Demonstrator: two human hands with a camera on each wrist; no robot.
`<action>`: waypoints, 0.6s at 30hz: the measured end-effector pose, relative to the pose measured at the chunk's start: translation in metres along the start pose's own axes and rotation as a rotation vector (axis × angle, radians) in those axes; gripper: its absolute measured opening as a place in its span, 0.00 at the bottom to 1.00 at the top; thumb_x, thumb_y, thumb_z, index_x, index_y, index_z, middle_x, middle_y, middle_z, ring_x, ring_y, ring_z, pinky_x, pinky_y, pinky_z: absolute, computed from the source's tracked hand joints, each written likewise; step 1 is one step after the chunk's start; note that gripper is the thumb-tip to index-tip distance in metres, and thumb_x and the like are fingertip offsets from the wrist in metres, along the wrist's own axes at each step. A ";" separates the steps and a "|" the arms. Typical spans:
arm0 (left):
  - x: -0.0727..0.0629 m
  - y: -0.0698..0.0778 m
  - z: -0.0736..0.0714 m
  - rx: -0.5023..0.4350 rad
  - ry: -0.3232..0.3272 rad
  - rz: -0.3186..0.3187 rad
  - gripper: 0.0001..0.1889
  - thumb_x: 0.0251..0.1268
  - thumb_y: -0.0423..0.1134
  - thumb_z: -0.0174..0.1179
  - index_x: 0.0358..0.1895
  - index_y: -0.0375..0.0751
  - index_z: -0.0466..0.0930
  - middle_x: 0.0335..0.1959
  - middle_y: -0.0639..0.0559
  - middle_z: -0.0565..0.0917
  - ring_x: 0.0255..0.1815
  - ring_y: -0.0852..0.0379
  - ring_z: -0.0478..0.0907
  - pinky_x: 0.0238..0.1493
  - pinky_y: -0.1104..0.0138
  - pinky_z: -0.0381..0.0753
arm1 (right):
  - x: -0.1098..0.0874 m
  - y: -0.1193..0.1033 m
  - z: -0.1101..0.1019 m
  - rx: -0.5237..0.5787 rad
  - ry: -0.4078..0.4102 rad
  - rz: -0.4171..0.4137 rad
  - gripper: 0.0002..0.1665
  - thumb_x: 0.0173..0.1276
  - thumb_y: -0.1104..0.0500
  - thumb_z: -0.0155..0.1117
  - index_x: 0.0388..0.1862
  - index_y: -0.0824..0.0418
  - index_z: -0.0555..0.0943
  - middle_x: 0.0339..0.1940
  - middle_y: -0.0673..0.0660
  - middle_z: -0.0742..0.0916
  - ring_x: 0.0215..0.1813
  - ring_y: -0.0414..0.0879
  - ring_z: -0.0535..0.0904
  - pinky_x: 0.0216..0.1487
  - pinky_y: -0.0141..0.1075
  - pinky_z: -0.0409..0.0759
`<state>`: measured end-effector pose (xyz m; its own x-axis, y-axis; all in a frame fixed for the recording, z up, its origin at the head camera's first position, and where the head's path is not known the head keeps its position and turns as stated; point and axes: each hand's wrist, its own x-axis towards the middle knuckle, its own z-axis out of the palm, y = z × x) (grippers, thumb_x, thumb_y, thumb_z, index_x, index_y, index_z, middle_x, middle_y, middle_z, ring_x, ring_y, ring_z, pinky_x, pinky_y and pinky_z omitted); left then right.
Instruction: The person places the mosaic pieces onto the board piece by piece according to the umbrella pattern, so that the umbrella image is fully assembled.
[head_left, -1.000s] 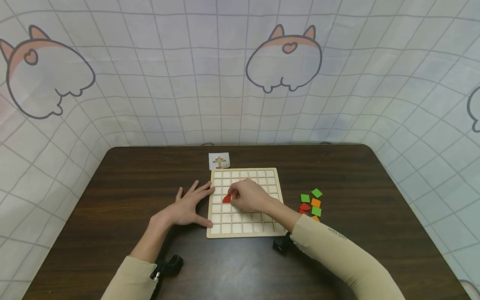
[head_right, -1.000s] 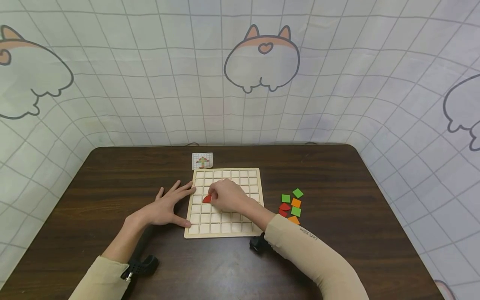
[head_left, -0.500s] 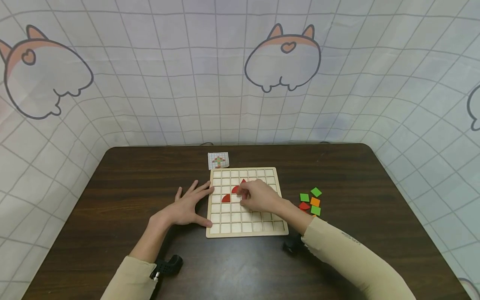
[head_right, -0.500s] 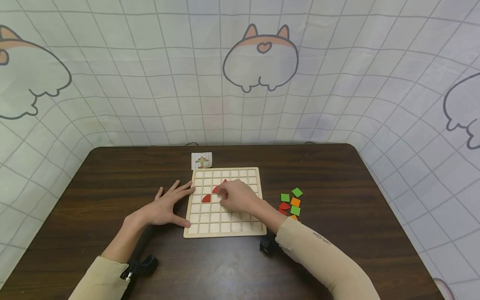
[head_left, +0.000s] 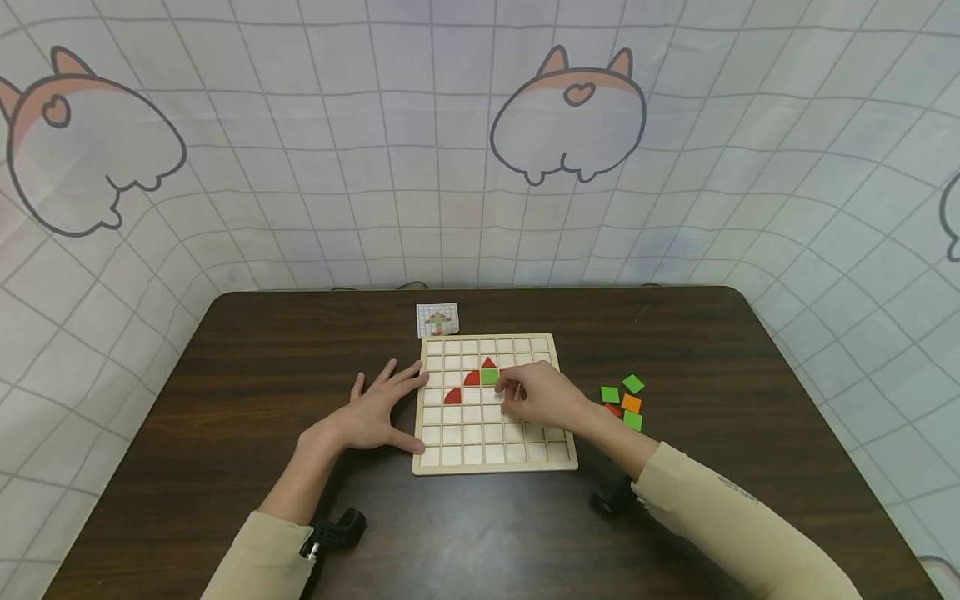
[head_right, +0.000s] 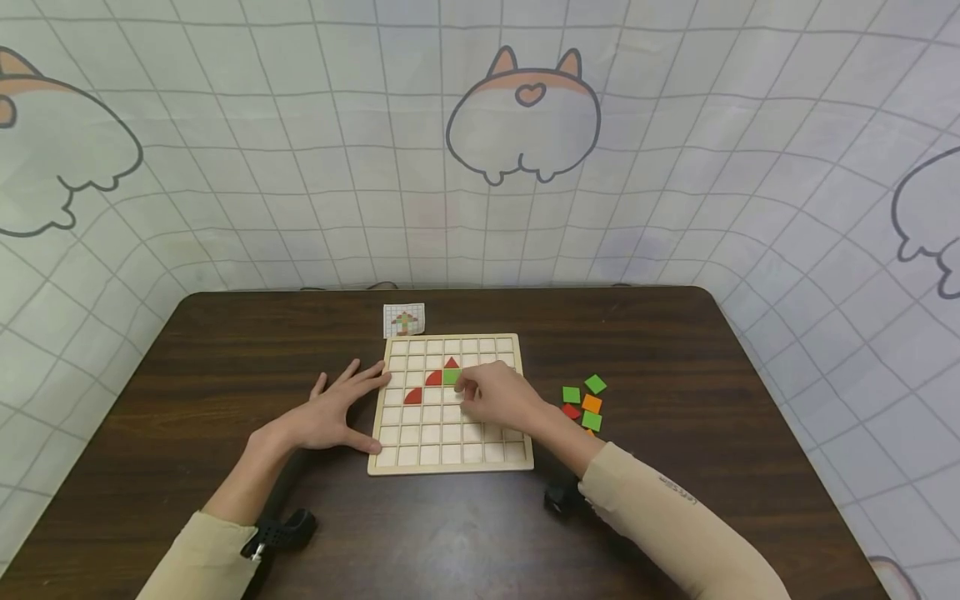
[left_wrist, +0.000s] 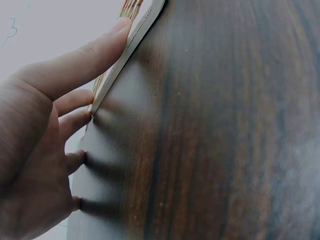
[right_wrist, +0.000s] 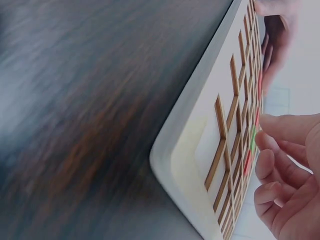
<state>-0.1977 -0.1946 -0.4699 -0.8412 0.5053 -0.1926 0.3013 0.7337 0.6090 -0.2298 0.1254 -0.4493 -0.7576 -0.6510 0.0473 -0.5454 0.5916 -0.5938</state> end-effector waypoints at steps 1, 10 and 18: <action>0.000 0.000 0.000 -0.001 0.000 0.000 0.57 0.51 0.59 0.78 0.83 0.46 0.56 0.85 0.47 0.47 0.83 0.37 0.31 0.69 0.29 0.23 | -0.002 0.001 -0.001 0.003 0.002 0.005 0.08 0.65 0.66 0.70 0.43 0.64 0.87 0.29 0.45 0.85 0.29 0.38 0.76 0.33 0.33 0.77; -0.001 0.001 0.000 -0.004 0.000 0.005 0.57 0.52 0.59 0.78 0.83 0.46 0.56 0.85 0.47 0.47 0.83 0.36 0.31 0.69 0.30 0.23 | -0.020 0.013 -0.017 -0.014 0.037 0.021 0.08 0.65 0.67 0.71 0.43 0.64 0.87 0.30 0.45 0.85 0.28 0.38 0.75 0.31 0.34 0.77; -0.001 0.000 0.000 0.005 0.003 0.013 0.58 0.52 0.59 0.78 0.83 0.46 0.56 0.85 0.48 0.46 0.83 0.37 0.31 0.69 0.30 0.23 | -0.037 0.030 -0.029 -0.003 0.051 0.106 0.08 0.66 0.66 0.72 0.45 0.64 0.87 0.29 0.45 0.84 0.29 0.40 0.75 0.30 0.35 0.76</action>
<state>-0.1969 -0.1952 -0.4700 -0.8386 0.5134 -0.1821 0.3144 0.7292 0.6078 -0.2288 0.1810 -0.4452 -0.8284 -0.5595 0.0249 -0.4618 0.6573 -0.5955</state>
